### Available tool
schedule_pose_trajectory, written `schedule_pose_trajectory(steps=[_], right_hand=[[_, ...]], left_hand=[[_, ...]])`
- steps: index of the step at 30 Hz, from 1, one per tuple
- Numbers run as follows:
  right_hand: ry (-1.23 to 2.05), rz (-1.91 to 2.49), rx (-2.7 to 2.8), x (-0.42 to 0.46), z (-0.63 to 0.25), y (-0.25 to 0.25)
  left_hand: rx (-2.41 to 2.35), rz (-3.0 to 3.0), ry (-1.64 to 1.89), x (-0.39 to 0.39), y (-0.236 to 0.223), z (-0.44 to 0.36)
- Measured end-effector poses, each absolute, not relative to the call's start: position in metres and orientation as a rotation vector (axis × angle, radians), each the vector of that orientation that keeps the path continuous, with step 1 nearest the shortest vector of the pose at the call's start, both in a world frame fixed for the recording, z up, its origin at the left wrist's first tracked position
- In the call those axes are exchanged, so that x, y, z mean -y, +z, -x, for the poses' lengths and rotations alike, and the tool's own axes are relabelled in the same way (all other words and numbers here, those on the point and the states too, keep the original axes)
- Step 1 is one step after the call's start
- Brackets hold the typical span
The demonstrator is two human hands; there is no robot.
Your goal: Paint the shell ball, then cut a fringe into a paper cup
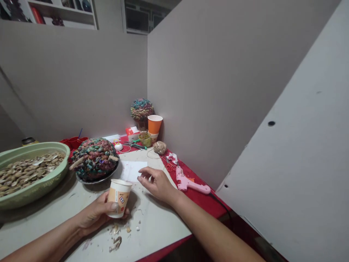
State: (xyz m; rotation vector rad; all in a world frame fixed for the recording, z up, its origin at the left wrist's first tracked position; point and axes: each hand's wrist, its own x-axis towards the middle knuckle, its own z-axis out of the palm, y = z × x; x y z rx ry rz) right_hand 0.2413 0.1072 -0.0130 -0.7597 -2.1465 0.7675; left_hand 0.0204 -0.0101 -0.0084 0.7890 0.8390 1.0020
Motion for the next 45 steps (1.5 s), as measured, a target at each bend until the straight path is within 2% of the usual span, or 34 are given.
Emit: schedule_pose_trajectory(steps=[9, 11, 15, 19, 23, 28, 33, 40, 45], right_hand=[[1.054, 0.697, 2.337, -0.083, -0.218, 0.017], [1.202, 0.664, 2.264, -0.087, -0.213, 0.017], [1.558, 0.511, 2.031, -0.104, -0.212, 0.008], [1.706, 0.391, 1.987, -0.116, -0.217, -0.001], [1.803, 0.305, 1.909, -0.117, -0.218, -0.006], [1.838, 0.367, 1.805, -0.114, -0.214, -0.013], [1.799, 0.367, 1.836, -0.11, -0.213, -0.015], [1.849, 0.301, 1.821, -0.109, -0.215, -0.012], [1.702, 0.38, 1.835, -0.1, -0.21, -0.01]], left_hand=[[-0.946, -1.131, 1.152, 0.011, -0.009, -0.023], [-0.964, -1.179, 1.149, 0.012, -0.007, -0.023], [-0.879, -1.044, 1.132, 0.013, -0.004, -0.022], [-0.741, -0.834, 1.06, 0.011, -0.003, -0.022], [-0.789, -0.891, 1.13, 0.01, -0.004, -0.022], [-1.039, -1.152, 1.248, 0.009, -0.007, -0.019], [-1.24, -1.326, 1.205, 0.01, -0.013, -0.018], [-1.144, -1.328, 1.163, 0.016, -0.002, -0.025], [-1.533, -1.409, 1.221, 0.016, -0.005, -0.026]])
